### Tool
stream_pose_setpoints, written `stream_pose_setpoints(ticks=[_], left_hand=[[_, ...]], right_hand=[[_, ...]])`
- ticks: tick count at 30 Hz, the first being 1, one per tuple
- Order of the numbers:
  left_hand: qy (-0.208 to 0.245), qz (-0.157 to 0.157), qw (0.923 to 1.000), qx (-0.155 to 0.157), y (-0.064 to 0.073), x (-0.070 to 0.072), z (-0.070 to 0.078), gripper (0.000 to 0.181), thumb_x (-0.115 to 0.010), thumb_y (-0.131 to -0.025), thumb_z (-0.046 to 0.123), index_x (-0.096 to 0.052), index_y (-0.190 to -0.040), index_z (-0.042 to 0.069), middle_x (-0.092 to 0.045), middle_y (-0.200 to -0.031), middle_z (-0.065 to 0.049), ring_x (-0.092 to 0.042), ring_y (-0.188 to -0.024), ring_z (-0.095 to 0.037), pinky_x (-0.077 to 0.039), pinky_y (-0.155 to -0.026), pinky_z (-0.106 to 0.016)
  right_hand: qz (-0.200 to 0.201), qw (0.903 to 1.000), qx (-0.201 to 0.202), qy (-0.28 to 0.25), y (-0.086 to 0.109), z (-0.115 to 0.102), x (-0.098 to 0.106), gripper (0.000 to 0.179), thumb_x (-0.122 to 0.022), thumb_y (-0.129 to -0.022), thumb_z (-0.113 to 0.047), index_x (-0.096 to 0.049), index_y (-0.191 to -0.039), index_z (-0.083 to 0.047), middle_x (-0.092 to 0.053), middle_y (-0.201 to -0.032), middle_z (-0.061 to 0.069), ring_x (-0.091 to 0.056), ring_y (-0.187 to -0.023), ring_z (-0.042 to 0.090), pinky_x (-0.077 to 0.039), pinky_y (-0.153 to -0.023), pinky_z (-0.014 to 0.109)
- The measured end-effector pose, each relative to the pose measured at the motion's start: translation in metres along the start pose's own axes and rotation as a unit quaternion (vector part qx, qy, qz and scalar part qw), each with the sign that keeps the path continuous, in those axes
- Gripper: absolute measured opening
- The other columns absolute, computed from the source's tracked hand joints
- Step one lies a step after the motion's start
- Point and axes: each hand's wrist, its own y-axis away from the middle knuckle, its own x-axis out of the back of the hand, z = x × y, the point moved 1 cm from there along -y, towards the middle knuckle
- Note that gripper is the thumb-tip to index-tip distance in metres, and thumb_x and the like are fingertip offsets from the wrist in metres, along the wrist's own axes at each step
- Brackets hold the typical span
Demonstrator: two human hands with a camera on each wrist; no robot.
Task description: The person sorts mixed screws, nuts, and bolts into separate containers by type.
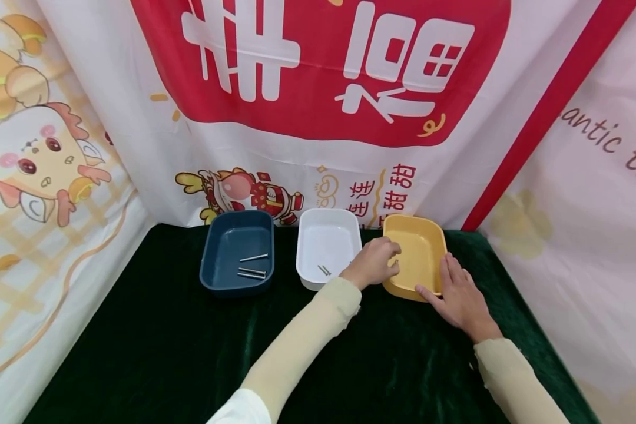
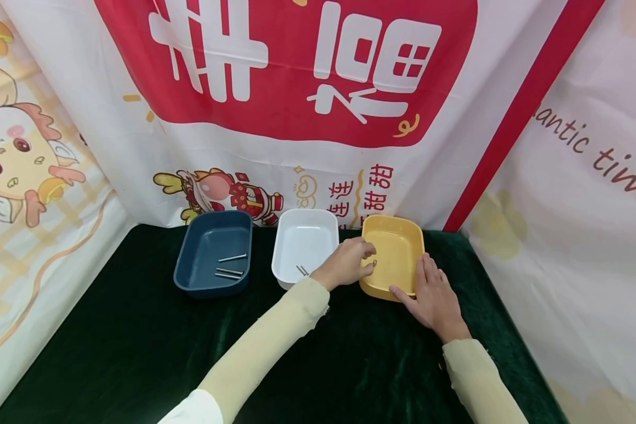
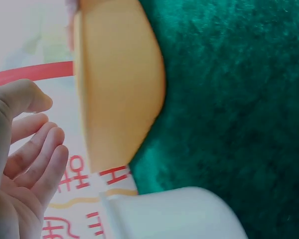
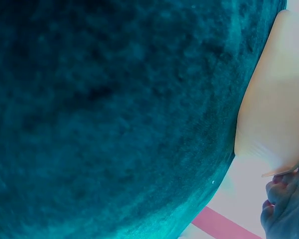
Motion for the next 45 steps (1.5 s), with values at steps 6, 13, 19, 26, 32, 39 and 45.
stream_pose_setpoints(ticks=[6,13,19,26,32,39,45], left_hand=[[0.003,0.034,0.999,-0.029,0.02,0.028,0.001,0.024,-0.074,-0.096,0.021,-0.076,-0.119,0.013,-0.072,-0.115,-0.005,-0.064,-0.097,-0.011,-0.056,-0.086,-0.025],[0.005,0.057,0.997,-0.053,0.058,0.063,0.005,0.027,-0.073,-0.097,0.021,-0.075,-0.122,0.012,-0.072,-0.113,-0.001,-0.066,-0.101,-0.012,-0.056,-0.091,-0.025],[0.02,0.054,0.9963,-0.064,0.092,0.082,0.001,0.022,-0.074,-0.095,0.018,-0.077,-0.117,0.012,-0.074,-0.113,0.0,-0.069,-0.103,-0.012,-0.058,-0.094,-0.027],[0.039,0.032,0.9979,-0.04,0.131,0.082,-0.024,0.021,-0.075,-0.095,0.016,-0.077,-0.115,0.013,-0.074,-0.112,-0.001,-0.07,-0.102,-0.015,-0.06,-0.095,-0.032],[0.045,0.012,0.9989,-0.005,0.153,0.069,-0.044,0.019,-0.076,-0.096,0.017,-0.078,-0.115,0.013,-0.075,-0.114,-0.003,-0.072,-0.102,-0.02,-0.061,-0.096,-0.036],[0.068,-0.008,0.9975,0.018,0.169,0.05,-0.057,0.018,-0.076,-0.096,0.015,-0.077,-0.113,0.011,-0.076,-0.114,-0.005,-0.074,-0.104,-0.02,-0.062,-0.094,-0.037],[0.077,-0.036,0.9957,0.036,0.178,0.039,-0.068,0.021,-0.076,-0.096,0.013,-0.076,-0.115,0.005,-0.075,-0.115,-0.011,-0.073,-0.105,-0.023,-0.062,-0.093,-0.039]], right_hand=[[-0.004,1.0,-0.001,0.006,-0.001,-0.001,0.002,0.113,-0.036,-0.097,-0.083,0.007,-0.169,-0.007,0.004,-0.179,0.017,-0.01,-0.163,0.046,-0.016,-0.129,0.069],[-0.014,0.9999,-0.008,-0.003,0.0,-0.002,0.003,0.112,-0.04,-0.099,-0.079,0.008,-0.169,-0.007,0.007,-0.179,0.016,-0.007,-0.163,0.047,-0.015,-0.128,0.07],[-0.018,0.9997,-0.011,-0.009,-0.001,-0.002,0.0,0.111,-0.041,-0.099,-0.078,0.008,-0.169,-0.006,0.007,-0.179,0.017,-0.007,-0.163,0.047,-0.014,-0.128,0.07],[-0.018,0.9997,-0.012,-0.012,-0.002,0.001,-0.001,0.113,-0.039,-0.098,-0.081,0.01,-0.169,-0.008,0.008,-0.179,0.016,-0.007,-0.163,0.046,-0.015,-0.128,0.071],[-0.023,0.9995,-0.014,-0.015,-0.002,0.002,-0.002,0.112,-0.038,-0.098,-0.081,0.012,-0.169,-0.01,0.011,-0.179,0.014,-0.01,-0.162,0.05,-0.017,-0.126,0.072],[-0.023,0.9994,-0.016,-0.02,-0.002,0.001,-0.001,0.113,-0.039,-0.098,-0.081,0.011,-0.169,-0.009,0.011,-0.179,0.015,-0.011,-0.161,0.051,-0.017,-0.125,0.073],[-0.029,0.9991,-0.018,-0.023,-0.001,-0.001,0.001,0.112,-0.041,-0.099,-0.079,0.012,-0.169,-0.01,0.01,-0.179,0.016,-0.01,-0.161,0.051,-0.017,-0.125,0.074]])
